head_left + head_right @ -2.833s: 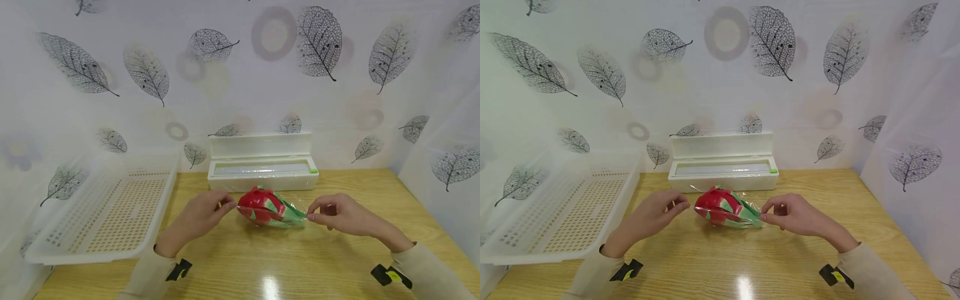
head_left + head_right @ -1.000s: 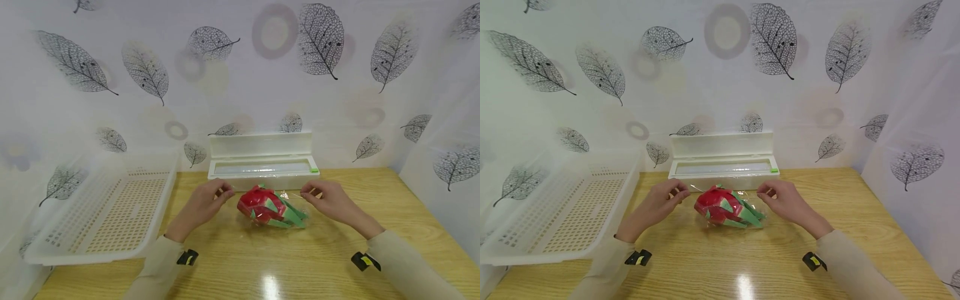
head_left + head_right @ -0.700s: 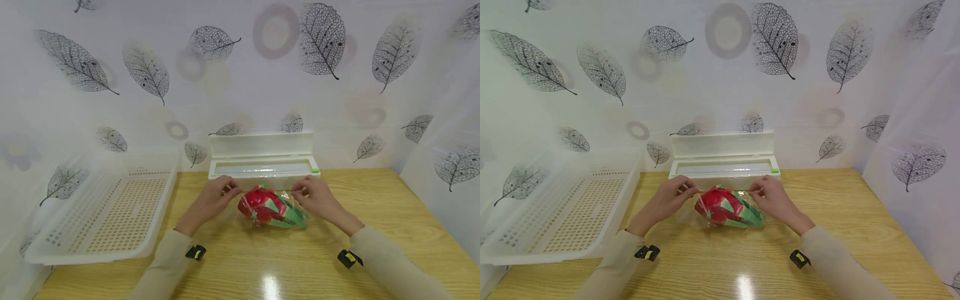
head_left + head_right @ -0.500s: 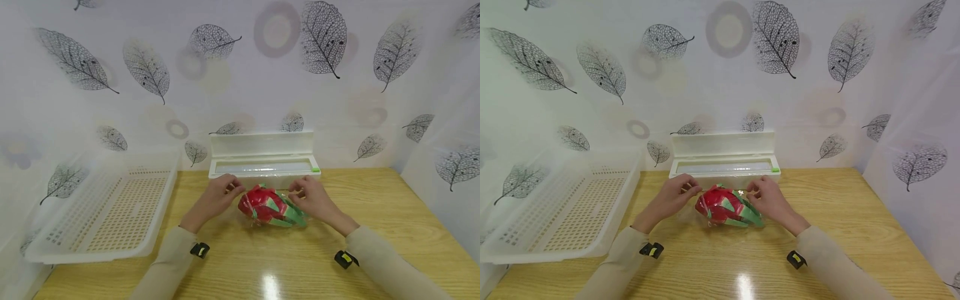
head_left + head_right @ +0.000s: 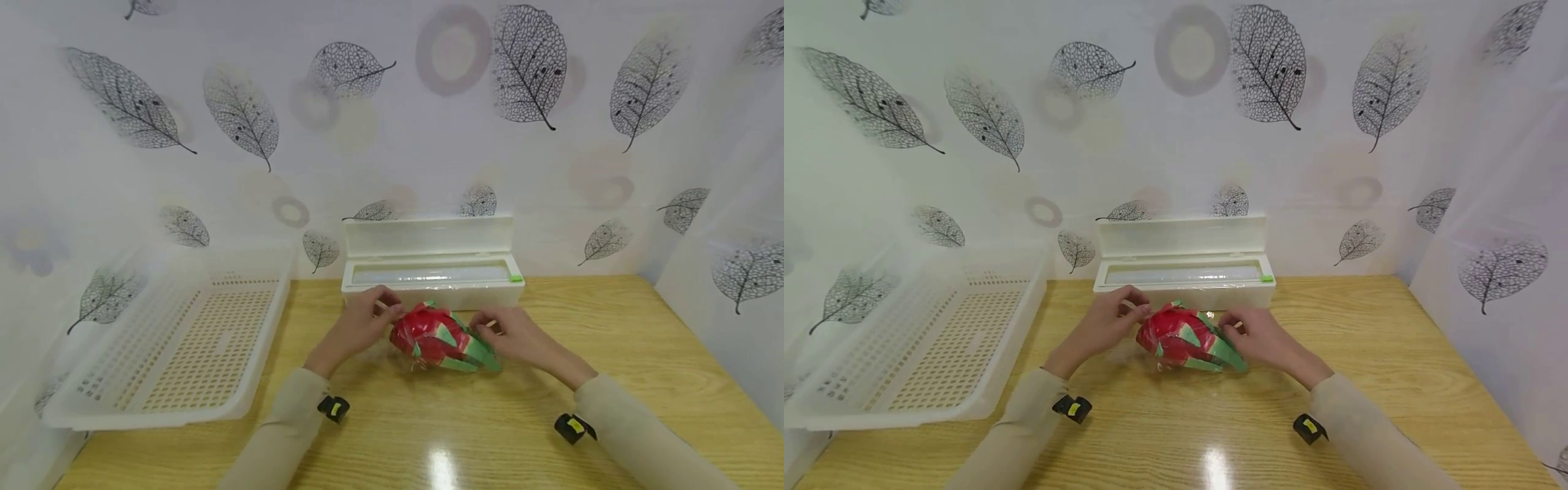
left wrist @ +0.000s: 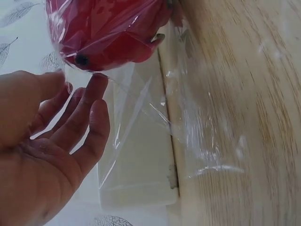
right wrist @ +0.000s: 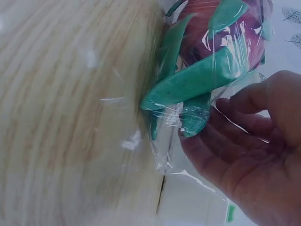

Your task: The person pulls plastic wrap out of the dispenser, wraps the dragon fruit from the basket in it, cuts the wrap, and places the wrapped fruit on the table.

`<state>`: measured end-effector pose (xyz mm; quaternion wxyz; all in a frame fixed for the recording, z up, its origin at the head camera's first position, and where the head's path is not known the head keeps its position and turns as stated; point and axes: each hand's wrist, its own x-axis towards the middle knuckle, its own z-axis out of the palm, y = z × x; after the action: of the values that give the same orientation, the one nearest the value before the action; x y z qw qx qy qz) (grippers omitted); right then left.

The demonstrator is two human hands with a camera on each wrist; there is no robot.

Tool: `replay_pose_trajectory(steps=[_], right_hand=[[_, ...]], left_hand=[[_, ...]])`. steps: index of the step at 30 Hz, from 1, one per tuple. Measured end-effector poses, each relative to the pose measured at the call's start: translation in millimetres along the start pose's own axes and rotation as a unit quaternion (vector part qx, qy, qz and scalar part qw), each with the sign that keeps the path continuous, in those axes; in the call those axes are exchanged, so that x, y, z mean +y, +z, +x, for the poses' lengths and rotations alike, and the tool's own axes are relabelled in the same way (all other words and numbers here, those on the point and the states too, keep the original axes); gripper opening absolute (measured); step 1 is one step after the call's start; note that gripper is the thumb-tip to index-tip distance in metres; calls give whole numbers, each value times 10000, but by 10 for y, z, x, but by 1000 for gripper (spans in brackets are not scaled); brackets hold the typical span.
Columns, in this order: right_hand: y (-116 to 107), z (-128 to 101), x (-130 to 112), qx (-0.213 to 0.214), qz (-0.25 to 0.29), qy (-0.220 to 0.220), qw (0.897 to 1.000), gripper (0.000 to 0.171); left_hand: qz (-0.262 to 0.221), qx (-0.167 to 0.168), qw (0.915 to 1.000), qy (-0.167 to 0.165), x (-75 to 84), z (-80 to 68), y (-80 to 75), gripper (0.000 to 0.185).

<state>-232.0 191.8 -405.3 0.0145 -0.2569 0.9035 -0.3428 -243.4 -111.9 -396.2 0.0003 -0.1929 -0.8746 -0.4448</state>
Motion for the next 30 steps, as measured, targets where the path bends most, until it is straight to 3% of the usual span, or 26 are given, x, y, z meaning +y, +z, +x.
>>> replay_pose_trajectory(steps=[4, 7, 10, 13, 16, 20, 25, 30], right_hand=[[-7, -31, 18, -71, -131, 19, 9999, 18], [-25, -59, 22, -45, -151, -46, 9999, 18], [-55, -113, 33, 11, -212, -13, 9998, 18], [-92, -191, 50, 145, -320, -18, 9994, 17], [-131, -276, 67, 306, -422, -196, 9984, 16], [-187, -357, 82, 341, -739, -517, 9953, 19], [-239, -371, 106, 215, -914, -733, 9929, 32], [-236, -365, 88, 256, -849, -824, 9926, 34]], left_hand=[[-220, 40, 9994, -271, -35, -6, -43, 22], [-157, 263, 9993, -198, -42, -29, -93, 21], [230, 683, 9972, 211, -27, -66, -149, 17], [607, 935, 9900, 860, 30, -144, -196, 13], [850, 736, 9803, 1624, 116, -269, -218, 12], [1300, 121, 9637, 2328, 217, -429, -184, 20], [1853, -317, 9500, 2492, 262, -472, -99, 32], [1999, -336, 9512, 2325, 245, -455, -53, 40]])
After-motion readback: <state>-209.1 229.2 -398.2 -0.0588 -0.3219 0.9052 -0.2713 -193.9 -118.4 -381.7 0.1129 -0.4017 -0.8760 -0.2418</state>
